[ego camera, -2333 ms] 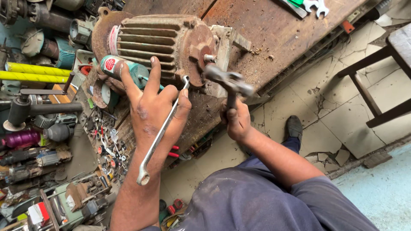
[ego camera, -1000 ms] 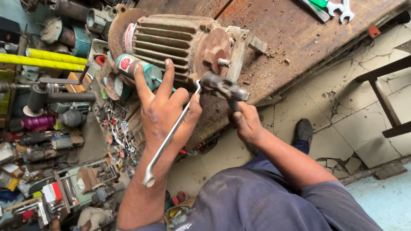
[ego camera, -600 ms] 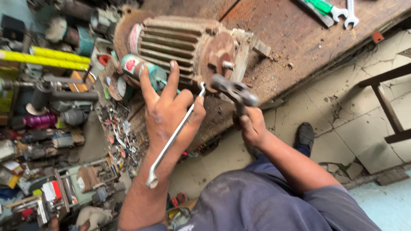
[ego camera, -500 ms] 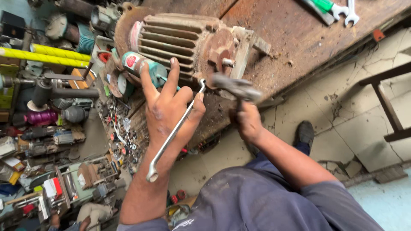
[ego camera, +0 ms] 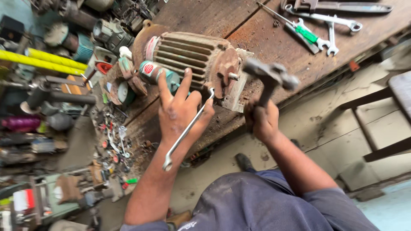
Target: The person disassembles an electric motor on a cluttered workbench. They hammer a fitting, pry at the motor's fan cover, brush debris off the housing, select a wrench from a tool rack, and use the wrench and a screwdriver to loosen and remove parts from the motor housing.
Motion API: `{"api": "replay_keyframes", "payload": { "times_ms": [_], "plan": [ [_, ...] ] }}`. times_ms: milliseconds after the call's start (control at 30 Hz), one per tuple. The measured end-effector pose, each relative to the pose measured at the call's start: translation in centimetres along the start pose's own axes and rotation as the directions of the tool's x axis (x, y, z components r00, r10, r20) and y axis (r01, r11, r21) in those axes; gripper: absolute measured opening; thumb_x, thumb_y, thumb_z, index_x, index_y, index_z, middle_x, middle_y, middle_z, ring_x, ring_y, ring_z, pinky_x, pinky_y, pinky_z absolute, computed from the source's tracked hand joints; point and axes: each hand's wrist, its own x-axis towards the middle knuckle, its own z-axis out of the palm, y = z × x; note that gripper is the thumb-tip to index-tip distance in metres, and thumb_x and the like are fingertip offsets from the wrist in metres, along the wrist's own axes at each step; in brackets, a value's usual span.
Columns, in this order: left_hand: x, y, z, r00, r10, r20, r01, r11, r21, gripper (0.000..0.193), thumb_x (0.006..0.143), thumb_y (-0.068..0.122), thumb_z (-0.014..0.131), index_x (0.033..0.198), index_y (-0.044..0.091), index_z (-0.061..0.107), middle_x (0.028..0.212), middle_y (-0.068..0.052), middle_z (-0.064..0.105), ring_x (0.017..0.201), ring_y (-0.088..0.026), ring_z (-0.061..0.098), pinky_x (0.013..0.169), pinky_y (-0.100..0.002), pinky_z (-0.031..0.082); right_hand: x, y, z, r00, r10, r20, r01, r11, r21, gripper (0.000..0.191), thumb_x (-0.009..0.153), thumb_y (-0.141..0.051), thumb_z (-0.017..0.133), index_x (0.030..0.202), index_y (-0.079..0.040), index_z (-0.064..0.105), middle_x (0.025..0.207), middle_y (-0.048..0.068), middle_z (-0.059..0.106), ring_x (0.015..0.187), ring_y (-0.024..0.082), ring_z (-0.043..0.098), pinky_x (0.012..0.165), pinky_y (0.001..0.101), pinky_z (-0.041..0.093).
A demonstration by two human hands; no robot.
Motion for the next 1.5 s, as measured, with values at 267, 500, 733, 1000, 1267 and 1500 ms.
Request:
{"api": "replay_keyframes", "payload": {
  "times_ms": [267, 500, 733, 1000, 1267, 1500],
  "plan": [
    [-0.3, 0.4, -0.5, 0.98, -0.101, -0.174, 0.092, 0.994, -0.056, 0.04, 0.079, 0.042, 0.078, 0.096, 0.007, 0.072, 0.145, -0.021, 0.059, 0.139, -0.053, 0.039, 0.106, -0.066, 0.037, 10.0, -6.9, 3.4, 0.973, 0.211, 0.093, -0.173, 0.935, -0.311, 0.027, 0.094, -0.012, 0.076, 0.114, -0.004, 0.06, 0.078, 0.003, 0.066, 0.05, 0.006, 0.053, 0.043, 0.0231, 0.042],
    [-4.1, 0.7, -2.2, 0.924, -0.187, -0.332, 0.041, 0.915, -0.402, 0.041, 0.088, 0.027, 0.082, 0.117, 0.004, 0.064, 0.129, -0.016, 0.065, 0.121, -0.037, 0.062, 0.105, -0.05, 0.05, 11.4, -8.5, 5.2, 0.937, 0.303, 0.174, -0.2, 0.874, -0.443, 0.027, 0.092, -0.007, 0.076, 0.115, -0.004, 0.062, 0.082, 0.0, 0.067, 0.053, 0.006, 0.055, 0.043, 0.0224, 0.043],
    [-7.8, 0.9, -3.5, 0.911, -0.191, -0.365, -0.036, 0.846, -0.532, 0.04, 0.092, 0.019, 0.084, 0.119, 0.005, 0.057, 0.105, -0.011, 0.067, 0.084, -0.025, 0.069, 0.076, -0.038, 0.058, 10.9, -7.8, 3.5, 0.919, 0.293, 0.262, -0.102, 0.821, -0.562, 0.034, 0.089, 0.002, 0.081, 0.117, -0.007, 0.064, 0.074, -0.002, 0.055, 0.061, 0.004, 0.05, 0.055, 0.0209, 0.039],
    [-7.5, 0.5, -4.9, 0.936, -0.097, -0.339, -0.083, 0.874, -0.478, 0.035, 0.088, 0.003, 0.079, 0.118, 0.007, 0.061, 0.096, -0.007, 0.068, 0.077, -0.024, 0.068, 0.067, -0.038, 0.053, 10.6, -8.2, 4.6, 0.931, 0.111, 0.347, 0.193, 0.656, -0.73, 0.036, 0.089, -0.001, 0.084, 0.119, -0.002, 0.063, 0.099, 0.002, 0.07, 0.092, 0.007, 0.063, 0.082, 0.0263, 0.056],
    [-6.9, 3.1, -6.8, 0.905, -0.198, -0.377, 0.074, 0.946, -0.317, 0.037, 0.09, 0.0, 0.08, 0.12, 0.008, 0.059, 0.105, -0.007, 0.069, 0.085, -0.024, 0.07, 0.07, -0.036, 0.054, 12.4, -10.6, 5.6, 0.87, 0.21, 0.446, 0.334, 0.416, -0.846, 0.044, 0.084, -0.009, 0.089, 0.121, -0.002, 0.065, 0.093, 0.014, 0.073, 0.08, 0.016, 0.069, 0.073, 0.0317, 0.055],
    [-5.0, 7.8, -9.4, 0.937, -0.308, -0.164, 0.343, 0.901, 0.265, 0.023, 0.091, 0.015, 0.072, 0.114, 0.01, 0.073, 0.087, -0.002, 0.061, 0.066, -0.018, 0.057, 0.055, -0.033, 0.047, 13.9, -10.1, 4.4, 0.763, 0.161, 0.626, 0.484, 0.5, -0.718, 0.043, 0.09, -0.012, 0.086, 0.125, -0.004, 0.062, 0.1, 0.019, 0.072, 0.09, 0.031, 0.075, 0.078, 0.0379, 0.058]
  ]
}}
